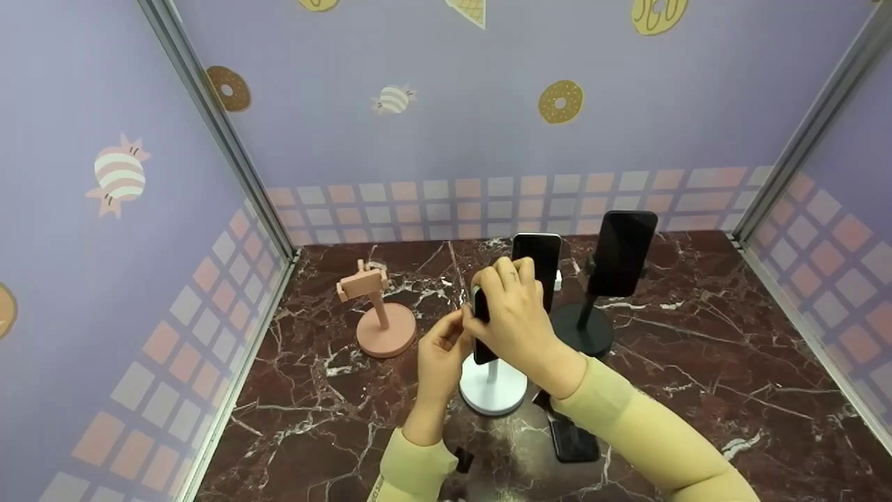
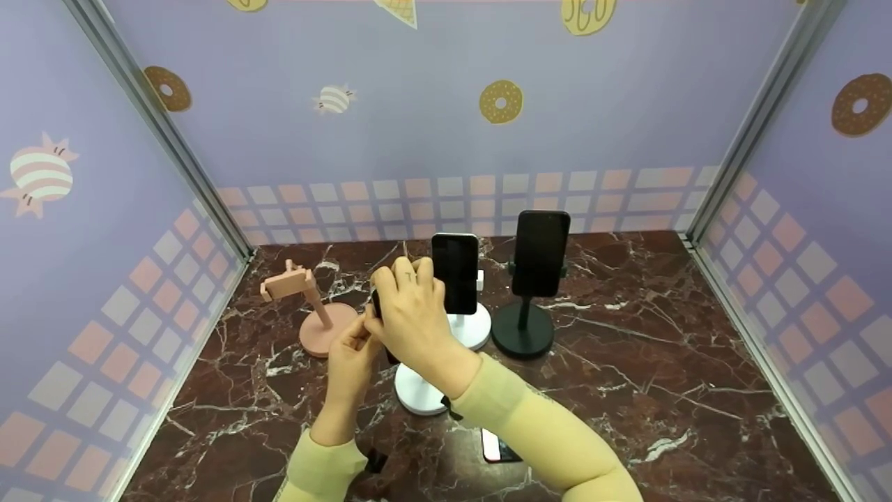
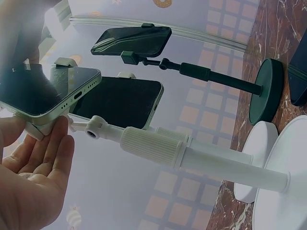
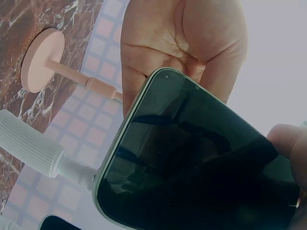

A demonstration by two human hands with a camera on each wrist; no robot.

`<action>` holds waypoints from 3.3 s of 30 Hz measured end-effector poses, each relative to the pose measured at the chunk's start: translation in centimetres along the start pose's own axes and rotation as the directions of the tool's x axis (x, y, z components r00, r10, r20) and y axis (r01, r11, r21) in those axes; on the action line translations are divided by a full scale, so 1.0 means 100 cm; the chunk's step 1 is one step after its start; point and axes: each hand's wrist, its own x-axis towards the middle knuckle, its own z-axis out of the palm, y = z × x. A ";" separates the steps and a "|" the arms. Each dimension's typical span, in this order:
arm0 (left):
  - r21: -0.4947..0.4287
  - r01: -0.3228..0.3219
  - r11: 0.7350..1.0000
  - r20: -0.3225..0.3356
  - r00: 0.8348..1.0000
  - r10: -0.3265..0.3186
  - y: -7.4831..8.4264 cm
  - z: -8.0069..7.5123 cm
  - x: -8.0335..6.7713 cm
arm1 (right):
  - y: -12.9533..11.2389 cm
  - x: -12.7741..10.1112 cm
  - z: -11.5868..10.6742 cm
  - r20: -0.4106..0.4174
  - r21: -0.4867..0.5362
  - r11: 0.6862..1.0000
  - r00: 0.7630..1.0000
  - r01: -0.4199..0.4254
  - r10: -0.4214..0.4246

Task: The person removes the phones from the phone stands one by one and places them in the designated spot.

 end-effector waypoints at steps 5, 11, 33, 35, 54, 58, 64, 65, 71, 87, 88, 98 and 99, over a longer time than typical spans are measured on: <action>-0.023 -0.010 1.000 0.004 1.000 0.010 0.000 0.000 0.000 | -0.001 0.000 0.004 -0.021 0.015 1.000 1.000 0.012 -0.012; -0.013 -0.011 1.000 -0.008 1.000 0.011 -0.001 0.000 0.000 | -0.003 -0.003 0.008 -0.007 0.037 0.999 1.000 0.017 -0.017; -0.049 0.063 0.997 -0.025 0.998 -0.065 -0.003 -0.002 0.001 | -0.006 -0.003 0.005 -0.007 0.082 0.995 0.999 0.051 -0.050; -0.059 0.077 0.995 -0.033 0.996 -0.079 -0.003 -0.002 0.001 | -0.006 -0.003 0.004 -0.012 0.085 0.995 0.999 0.053 -0.052; -0.027 0.096 0.995 -0.051 0.994 -0.097 -0.006 -0.004 -0.002 | -0.008 -0.008 -0.008 -0.008 0.076 0.997 0.999 0.034 -0.034; -0.014 0.095 0.995 -0.039 0.995 -0.095 -0.008 -0.005 -0.002 | -0.008 -0.010 -0.011 0.002 0.070 0.997 0.999 0.032 -0.033; -0.027 0.118 0.993 -0.040 0.992 -0.119 -0.008 -0.006 -0.003 | -0.007 -0.014 -0.015 0.012 0.065 0.998 1.000 0.020 -0.021; -0.034 0.119 0.992 -0.039 0.992 -0.121 -0.008 -0.006 -0.003 | -0.007 -0.015 -0.016 0.014 0.069 0.998 1.000 0.016 -0.017; -0.067 0.112 0.991 -0.032 0.993 -0.115 -0.008 -0.006 -0.004 | -0.006 -0.020 -0.020 0.025 0.077 0.997 1.000 0.005 -0.007; -0.026 0.130 0.991 -0.027 0.991 -0.131 -0.012 -0.007 -0.005 | -0.001 -0.027 -0.031 0.036 0.084 0.996 0.999 -0.033 0.030; -0.017 0.128 0.992 -0.024 0.991 -0.128 -0.012 -0.007 -0.005 | 0.000 -0.028 -0.032 0.035 0.085 0.996 0.999 -0.035 0.032; 0.009 0.125 0.992 -0.012 0.992 -0.124 -0.018 -0.007 -0.005 | 0.013 -0.037 -0.038 0.020 0.069 0.996 0.998 -0.060 0.058; 0.006 0.122 0.993 -0.012 0.993 -0.121 -0.019 -0.007 -0.004 | 0.014 -0.038 -0.039 0.021 0.070 0.995 0.998 -0.064 0.063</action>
